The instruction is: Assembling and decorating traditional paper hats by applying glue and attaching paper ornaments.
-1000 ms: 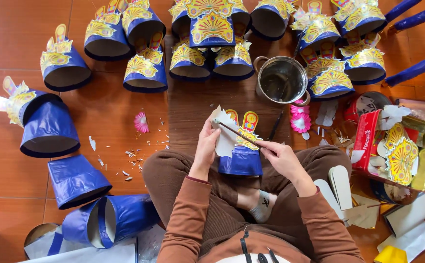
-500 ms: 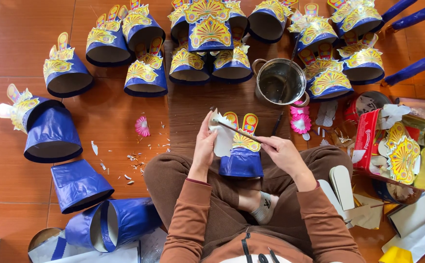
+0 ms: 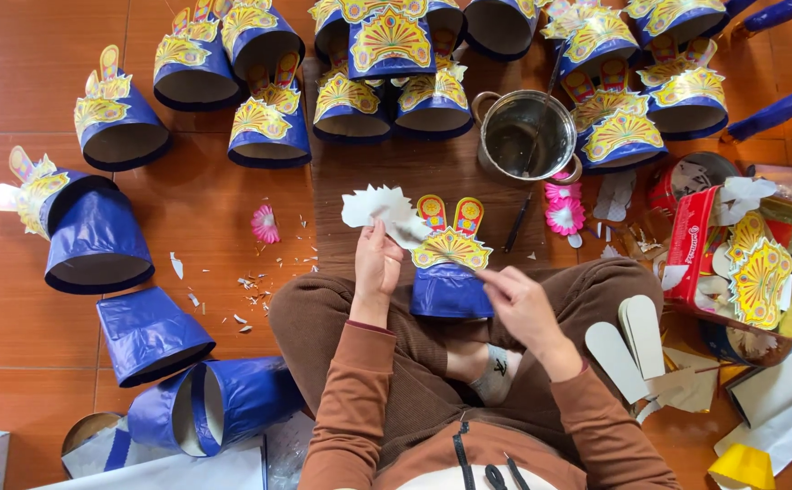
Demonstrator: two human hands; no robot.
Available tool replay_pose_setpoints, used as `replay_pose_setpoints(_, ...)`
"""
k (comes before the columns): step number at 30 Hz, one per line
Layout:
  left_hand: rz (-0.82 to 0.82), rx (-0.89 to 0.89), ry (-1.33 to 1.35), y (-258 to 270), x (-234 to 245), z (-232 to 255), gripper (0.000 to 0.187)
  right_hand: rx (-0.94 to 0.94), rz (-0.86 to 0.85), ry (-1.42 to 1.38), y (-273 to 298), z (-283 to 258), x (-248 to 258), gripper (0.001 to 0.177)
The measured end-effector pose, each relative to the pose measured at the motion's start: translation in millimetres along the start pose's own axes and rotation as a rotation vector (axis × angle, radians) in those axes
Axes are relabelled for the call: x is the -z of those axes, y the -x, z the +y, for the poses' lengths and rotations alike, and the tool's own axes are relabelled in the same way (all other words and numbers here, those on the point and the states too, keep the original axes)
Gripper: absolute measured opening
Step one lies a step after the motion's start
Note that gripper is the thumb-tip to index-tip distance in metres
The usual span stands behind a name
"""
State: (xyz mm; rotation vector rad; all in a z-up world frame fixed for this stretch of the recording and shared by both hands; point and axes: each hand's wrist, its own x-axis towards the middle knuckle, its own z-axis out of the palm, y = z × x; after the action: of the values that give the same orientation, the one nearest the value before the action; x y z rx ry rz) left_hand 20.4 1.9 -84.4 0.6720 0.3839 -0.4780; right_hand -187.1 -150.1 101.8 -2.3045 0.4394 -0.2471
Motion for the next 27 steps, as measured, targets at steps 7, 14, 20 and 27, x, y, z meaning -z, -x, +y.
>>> replay_pose_setpoints(7,-0.010,0.026,0.078,53,-67,56,0.016,-0.044,0.012,-0.117,14,-4,-3,0.032)
replay_pose_setpoints(14,-0.041,0.024,0.052,57,-71,59,0.019,-0.019,0.108,-0.009,16,8,-13,0.028)
replay_pose_setpoints(20,-0.091,0.037,0.031,15,-11,27,0.017,-0.034,0.182,0.255,-4,34,24,0.027)
replay_pose_setpoints(27,-0.254,0.103,-0.135,57,-56,43,0.022,-0.140,0.315,0.874,-82,120,68,0.022)
